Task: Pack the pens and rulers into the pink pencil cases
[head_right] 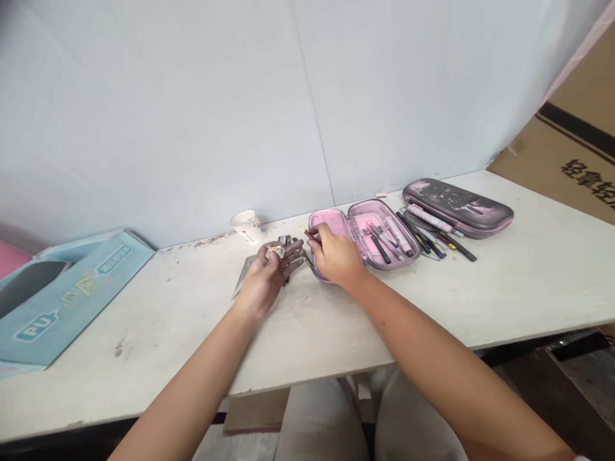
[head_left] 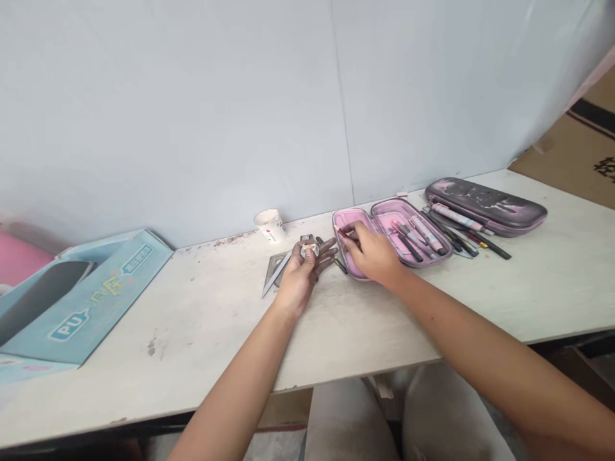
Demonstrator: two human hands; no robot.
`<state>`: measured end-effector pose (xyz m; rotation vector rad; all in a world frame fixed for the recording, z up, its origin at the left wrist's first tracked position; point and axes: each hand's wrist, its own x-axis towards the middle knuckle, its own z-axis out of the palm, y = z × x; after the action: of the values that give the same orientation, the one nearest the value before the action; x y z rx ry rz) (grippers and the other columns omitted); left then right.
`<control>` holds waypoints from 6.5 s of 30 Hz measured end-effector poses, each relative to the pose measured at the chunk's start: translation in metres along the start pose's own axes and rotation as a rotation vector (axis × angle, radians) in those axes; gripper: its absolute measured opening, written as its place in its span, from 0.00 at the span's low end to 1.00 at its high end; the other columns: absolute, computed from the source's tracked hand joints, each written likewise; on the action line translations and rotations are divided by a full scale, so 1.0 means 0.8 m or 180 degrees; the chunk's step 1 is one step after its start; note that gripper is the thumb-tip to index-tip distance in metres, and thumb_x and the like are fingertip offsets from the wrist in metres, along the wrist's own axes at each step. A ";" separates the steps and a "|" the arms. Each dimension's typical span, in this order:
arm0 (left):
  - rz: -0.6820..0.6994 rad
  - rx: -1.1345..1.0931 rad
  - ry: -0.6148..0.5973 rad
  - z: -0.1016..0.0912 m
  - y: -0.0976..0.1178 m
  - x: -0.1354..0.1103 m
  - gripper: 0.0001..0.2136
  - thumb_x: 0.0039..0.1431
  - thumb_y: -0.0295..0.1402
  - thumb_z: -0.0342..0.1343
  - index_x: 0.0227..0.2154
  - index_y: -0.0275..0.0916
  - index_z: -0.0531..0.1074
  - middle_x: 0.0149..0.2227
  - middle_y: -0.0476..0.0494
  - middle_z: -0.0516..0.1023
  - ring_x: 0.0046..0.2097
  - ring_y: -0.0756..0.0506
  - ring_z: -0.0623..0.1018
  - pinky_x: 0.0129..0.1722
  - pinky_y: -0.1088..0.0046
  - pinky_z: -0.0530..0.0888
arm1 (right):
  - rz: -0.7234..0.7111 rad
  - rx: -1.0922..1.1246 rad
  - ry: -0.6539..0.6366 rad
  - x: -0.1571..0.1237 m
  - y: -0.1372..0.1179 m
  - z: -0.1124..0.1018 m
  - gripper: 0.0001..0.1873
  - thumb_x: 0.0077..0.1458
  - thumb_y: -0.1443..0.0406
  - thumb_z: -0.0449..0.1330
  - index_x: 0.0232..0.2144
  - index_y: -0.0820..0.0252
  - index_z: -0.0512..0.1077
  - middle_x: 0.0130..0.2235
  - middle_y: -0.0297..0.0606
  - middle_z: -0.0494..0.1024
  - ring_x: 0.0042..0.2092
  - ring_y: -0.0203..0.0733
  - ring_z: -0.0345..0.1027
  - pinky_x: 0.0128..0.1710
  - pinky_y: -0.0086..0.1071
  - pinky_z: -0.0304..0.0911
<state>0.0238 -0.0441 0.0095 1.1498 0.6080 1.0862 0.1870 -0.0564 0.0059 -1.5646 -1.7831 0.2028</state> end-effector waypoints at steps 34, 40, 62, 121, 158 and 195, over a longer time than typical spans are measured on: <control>0.0074 0.2425 0.0630 -0.197 0.086 -0.083 0.02 0.62 0.31 0.39 0.36 0.40 0.51 0.25 0.55 0.63 0.27 0.53 0.64 0.33 0.73 0.65 | -0.0748 -0.1623 -0.0985 0.142 -0.120 0.127 0.18 0.61 0.63 0.43 0.51 0.60 0.60 0.38 0.45 0.76 0.40 0.48 0.70 0.32 0.34 0.57; 0.0379 0.3152 0.1014 -0.221 0.149 -0.070 0.05 0.62 0.32 0.38 0.39 0.40 0.52 0.25 0.54 0.66 0.27 0.52 0.67 0.33 0.73 0.66 | -0.1243 -0.1607 -0.1047 0.110 -0.160 0.154 0.16 0.61 0.63 0.41 0.46 0.59 0.63 0.37 0.45 0.76 0.38 0.47 0.70 0.29 0.32 0.55; -0.0609 0.6403 0.0201 -0.207 0.168 -0.042 0.17 0.53 0.24 0.43 0.47 0.36 0.56 0.36 0.34 0.77 0.36 0.37 0.77 0.33 0.65 0.68 | -0.1526 -0.1508 -0.1228 0.072 -0.202 0.167 0.13 0.57 0.67 0.44 0.42 0.62 0.63 0.33 0.47 0.75 0.35 0.46 0.70 0.28 0.31 0.54; -0.0297 0.5790 0.0070 -0.209 0.168 -0.046 0.11 0.60 0.30 0.40 0.45 0.35 0.55 0.32 0.37 0.76 0.33 0.41 0.76 0.28 0.70 0.65 | -0.1292 -0.0876 -0.1032 0.101 -0.207 0.128 0.14 0.59 0.62 0.44 0.43 0.54 0.66 0.36 0.35 0.78 0.35 0.41 0.70 0.28 0.30 0.49; 0.0146 0.4625 0.0838 -0.221 0.172 -0.042 0.13 0.57 0.37 0.45 0.44 0.39 0.65 0.32 0.46 0.74 0.31 0.47 0.75 0.34 0.71 0.71 | -0.1669 -0.1261 -0.0641 0.145 -0.179 0.132 0.14 0.61 0.64 0.44 0.42 0.60 0.67 0.43 0.42 0.71 0.40 0.43 0.67 0.29 0.32 0.54; 0.0989 0.5368 -0.0882 0.110 -0.062 0.231 0.20 0.59 0.32 0.44 0.54 0.44 0.63 0.51 0.37 0.66 0.53 0.37 0.64 0.51 0.53 0.62 | -0.0497 -0.2008 -0.0533 0.117 0.175 -0.104 0.13 0.55 0.64 0.53 0.42 0.64 0.70 0.44 0.48 0.72 0.49 0.49 0.58 0.41 0.36 0.58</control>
<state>0.1889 0.0864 0.0171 2.8403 1.1796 0.4332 0.3504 0.0339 0.0255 -1.8546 -2.2281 -0.3493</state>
